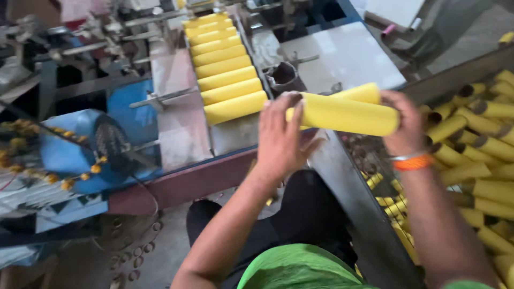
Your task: The person repeatedly picks up yellow cylindrical objects from a wire rack and places them onto a conveyor belt. The person handles the cylinders one at a time, moving them from a pile to the machine.
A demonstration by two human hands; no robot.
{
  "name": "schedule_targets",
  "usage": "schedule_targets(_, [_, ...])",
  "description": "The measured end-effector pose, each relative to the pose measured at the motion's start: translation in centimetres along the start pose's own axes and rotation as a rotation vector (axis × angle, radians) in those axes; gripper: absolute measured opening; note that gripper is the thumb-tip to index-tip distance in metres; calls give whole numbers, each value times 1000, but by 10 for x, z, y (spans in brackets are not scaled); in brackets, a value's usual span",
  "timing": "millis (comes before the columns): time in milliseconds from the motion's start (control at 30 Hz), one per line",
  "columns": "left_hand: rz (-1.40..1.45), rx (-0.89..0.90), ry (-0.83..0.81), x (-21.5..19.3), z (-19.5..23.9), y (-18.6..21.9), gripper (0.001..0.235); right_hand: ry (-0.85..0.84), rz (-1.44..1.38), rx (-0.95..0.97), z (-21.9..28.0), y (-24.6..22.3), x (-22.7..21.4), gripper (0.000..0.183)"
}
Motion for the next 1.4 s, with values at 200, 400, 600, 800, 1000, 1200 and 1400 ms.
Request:
schedule_targets(200, [-141, -176, -78, -34, 19, -77, 90, -115, -461, 185, -14, 59, 123, 33])
schedule_targets(400, [-457, 62, -433, -4, 31, -115, 87, -190, -557, 345, -10, 77, 205, 40])
schedule_targets(600, [-532, 51, -483, 31, 59, -134, 68, -263, -13, -90, -19, 52, 193, 32])
schedule_targets(800, [-808, 129, -550, 34, 53, -135, 60, -149, 41, 163, 3, 73, 51, 26])
schedule_targets(1000, [-256, 97, -469, 35, 16, -50, 75, 28, 340, 592, 166, 168, -118, 30])
schedule_targets(1200, [330, 297, -607, 112, -7, 94, 61, -251, 612, 1061, 379, 203, -119, 46])
schedule_targets(1400, [364, 188, -859, 174, 3, 146, 53, 166, 1130, 974, 331, 233, -238, 38])
Point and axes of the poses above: each hand's wrist, its own z-axis away from the middle knuckle, its own x-axis out of the palm, y = z × x, the point moved 2 cm from there along -z, towards the middle knuckle, and after that the axes turned 15 degrees about -z, right-handed, at the moved point
